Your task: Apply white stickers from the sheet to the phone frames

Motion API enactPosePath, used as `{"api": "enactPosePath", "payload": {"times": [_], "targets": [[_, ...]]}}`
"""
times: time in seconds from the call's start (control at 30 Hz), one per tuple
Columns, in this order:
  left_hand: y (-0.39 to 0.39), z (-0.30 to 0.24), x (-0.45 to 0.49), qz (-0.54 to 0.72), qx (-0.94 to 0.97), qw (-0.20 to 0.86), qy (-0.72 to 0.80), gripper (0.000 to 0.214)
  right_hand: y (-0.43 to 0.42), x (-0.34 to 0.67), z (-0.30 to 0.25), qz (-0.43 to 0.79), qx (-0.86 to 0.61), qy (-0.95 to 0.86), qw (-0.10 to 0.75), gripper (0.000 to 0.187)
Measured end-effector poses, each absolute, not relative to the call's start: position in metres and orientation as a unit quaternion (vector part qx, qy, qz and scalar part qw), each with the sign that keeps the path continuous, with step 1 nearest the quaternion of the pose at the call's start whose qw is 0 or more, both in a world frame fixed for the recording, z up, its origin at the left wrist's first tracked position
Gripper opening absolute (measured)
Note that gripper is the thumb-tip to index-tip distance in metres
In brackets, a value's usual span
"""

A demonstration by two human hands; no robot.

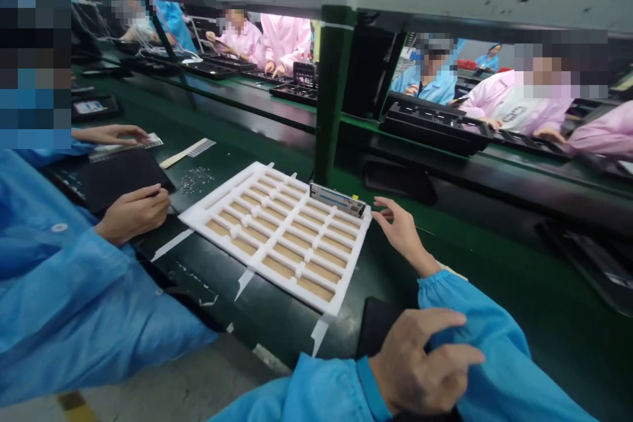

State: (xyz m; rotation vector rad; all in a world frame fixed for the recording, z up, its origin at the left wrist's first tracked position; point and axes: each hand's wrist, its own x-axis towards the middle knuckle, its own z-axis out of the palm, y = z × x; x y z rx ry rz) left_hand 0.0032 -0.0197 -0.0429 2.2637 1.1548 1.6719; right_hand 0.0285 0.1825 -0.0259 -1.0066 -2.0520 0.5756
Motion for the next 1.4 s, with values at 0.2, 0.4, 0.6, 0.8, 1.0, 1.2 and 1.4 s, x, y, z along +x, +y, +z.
{"api": "enactPosePath", "payload": {"times": [0.2,0.4,0.6,0.8,1.0,1.2,1.4], "targets": [[-0.014,-0.025,-0.003,0.479,0.740,0.149,0.448,0.023,0.194,0.157,-0.028,0.151,-0.511,-0.748,0.395,0.034],[0.006,-0.007,0.007,0.308,0.826,0.226,0.415,0.028,0.199,0.328,-0.062,0.029,-0.710,-0.592,0.379,0.036],[0.038,-0.024,0.024,0.280,0.846,0.173,0.420,0.028,0.190,0.421,-0.087,-0.059,-0.800,-0.501,0.325,0.039],[0.042,-0.046,0.024,0.271,0.825,0.217,0.445,0.025,0.206,0.453,-0.098,-0.045,-0.823,-0.494,0.277,0.026],[0.045,-0.048,0.023,0.281,0.801,0.248,0.466,0.022,0.216,0.442,-0.113,-0.046,-0.790,-0.543,0.282,0.021],[0.045,-0.051,0.022,0.277,0.799,0.268,0.462,0.026,0.213,0.421,-0.123,-0.060,-0.726,-0.616,0.300,0.022],[0.046,-0.057,0.020,0.266,0.795,0.274,0.472,0.029,0.216,0.424,-0.114,-0.057,-0.651,-0.694,0.301,0.020]]}}
